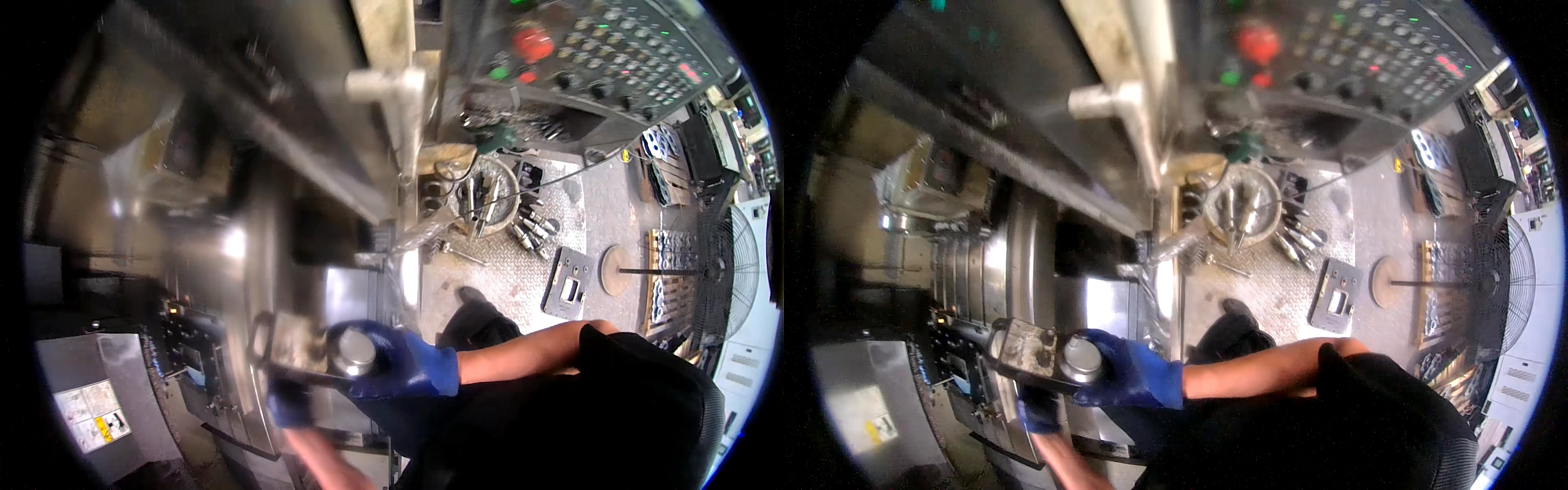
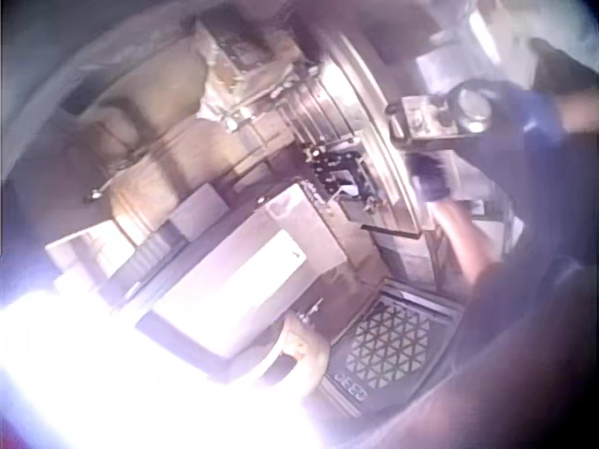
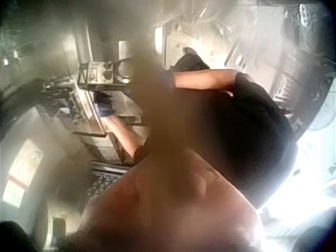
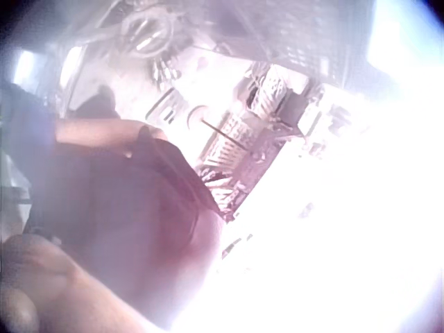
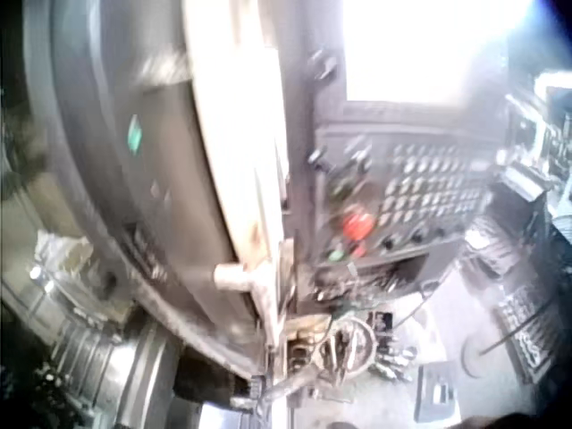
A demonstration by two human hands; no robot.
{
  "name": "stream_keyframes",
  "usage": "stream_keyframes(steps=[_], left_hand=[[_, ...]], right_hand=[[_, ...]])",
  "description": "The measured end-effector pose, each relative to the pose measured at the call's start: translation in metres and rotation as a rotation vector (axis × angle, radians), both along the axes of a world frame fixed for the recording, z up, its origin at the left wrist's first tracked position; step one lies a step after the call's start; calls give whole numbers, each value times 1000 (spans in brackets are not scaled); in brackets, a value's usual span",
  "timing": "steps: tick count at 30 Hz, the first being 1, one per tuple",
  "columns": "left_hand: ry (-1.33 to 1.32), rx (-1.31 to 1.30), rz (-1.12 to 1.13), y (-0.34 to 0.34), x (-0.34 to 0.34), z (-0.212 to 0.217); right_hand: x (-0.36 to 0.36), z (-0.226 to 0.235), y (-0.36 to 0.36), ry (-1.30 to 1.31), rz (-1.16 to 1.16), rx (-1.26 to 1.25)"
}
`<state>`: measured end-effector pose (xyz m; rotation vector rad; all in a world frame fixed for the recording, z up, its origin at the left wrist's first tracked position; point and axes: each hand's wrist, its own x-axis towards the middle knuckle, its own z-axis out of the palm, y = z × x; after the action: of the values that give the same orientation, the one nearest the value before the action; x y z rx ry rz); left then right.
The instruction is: The person uses a handheld spray nozzle to clean the interior surface of a large metal machine component, focusing on a specific panel area. They then remove a small metal part from the machine, inspect it, and place it on a nearby control panel before interacting with the machine's interface.
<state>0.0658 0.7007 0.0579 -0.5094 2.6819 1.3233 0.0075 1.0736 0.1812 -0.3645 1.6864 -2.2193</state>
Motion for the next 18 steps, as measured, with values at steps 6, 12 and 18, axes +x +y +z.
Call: stream_keyframes(steps=[6,12,18], left_hand=[[351,-305,-91,250,33,174],[401,530,34,353,37,222],[371,114,-101,393,25,217]], right_hand=[[11,96,86,260,12,-33],[38,145,177,453,-263,232],[60,128,255,364,-316,278]])
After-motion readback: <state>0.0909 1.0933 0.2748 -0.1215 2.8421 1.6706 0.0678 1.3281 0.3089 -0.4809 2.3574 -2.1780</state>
